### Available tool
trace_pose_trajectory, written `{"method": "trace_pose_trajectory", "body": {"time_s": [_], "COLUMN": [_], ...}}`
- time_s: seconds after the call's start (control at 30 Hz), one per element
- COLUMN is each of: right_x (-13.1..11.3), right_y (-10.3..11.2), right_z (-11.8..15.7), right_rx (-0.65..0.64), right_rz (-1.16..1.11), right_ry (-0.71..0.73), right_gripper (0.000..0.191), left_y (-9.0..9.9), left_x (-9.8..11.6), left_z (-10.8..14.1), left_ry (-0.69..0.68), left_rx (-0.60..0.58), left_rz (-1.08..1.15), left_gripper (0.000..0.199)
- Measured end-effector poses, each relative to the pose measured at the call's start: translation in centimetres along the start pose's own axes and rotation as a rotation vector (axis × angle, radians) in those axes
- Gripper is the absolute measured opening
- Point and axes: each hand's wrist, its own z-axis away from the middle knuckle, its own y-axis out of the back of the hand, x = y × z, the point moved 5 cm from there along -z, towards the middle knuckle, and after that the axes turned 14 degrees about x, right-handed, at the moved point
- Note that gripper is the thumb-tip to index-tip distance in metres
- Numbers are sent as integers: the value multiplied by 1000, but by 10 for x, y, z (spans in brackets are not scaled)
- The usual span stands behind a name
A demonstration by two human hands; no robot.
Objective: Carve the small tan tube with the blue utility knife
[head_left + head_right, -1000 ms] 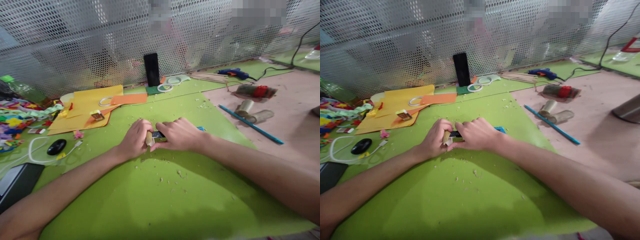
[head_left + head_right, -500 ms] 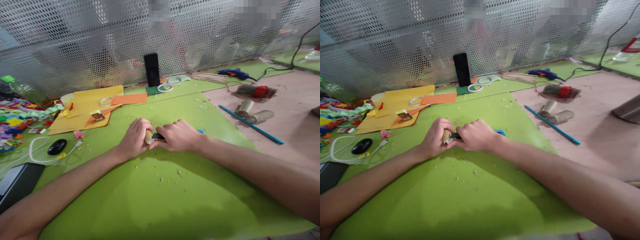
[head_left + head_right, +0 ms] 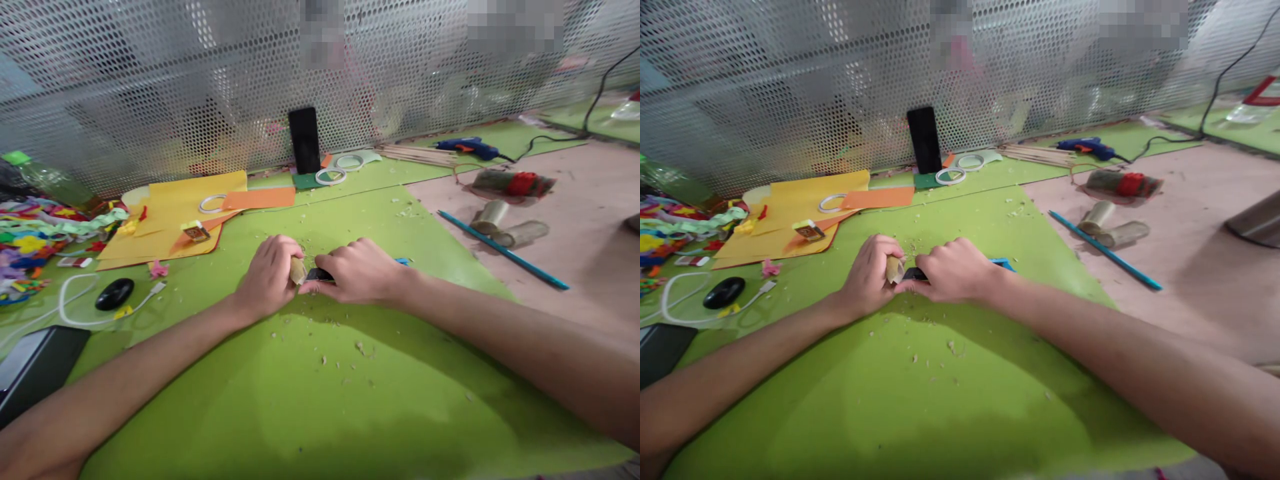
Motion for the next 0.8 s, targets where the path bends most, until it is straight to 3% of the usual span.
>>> {"method": "trace_pose_trajectory", "body": {"time_s": [0.5,0.8], "right_x": [-2,-1], "right_y": [7,0], "right_z": [0,0], "right_rx": [61,23], "right_rz": [25,5], "right_ry": [47,39], "right_gripper": [77,77], "left_y": [-4,-4], "left_x": [0,0], "left_z": [1,1], "left_ry": [31,27], "left_rx": [-48,-48], "left_rz": [104,82], "left_gripper": [41,43]}}
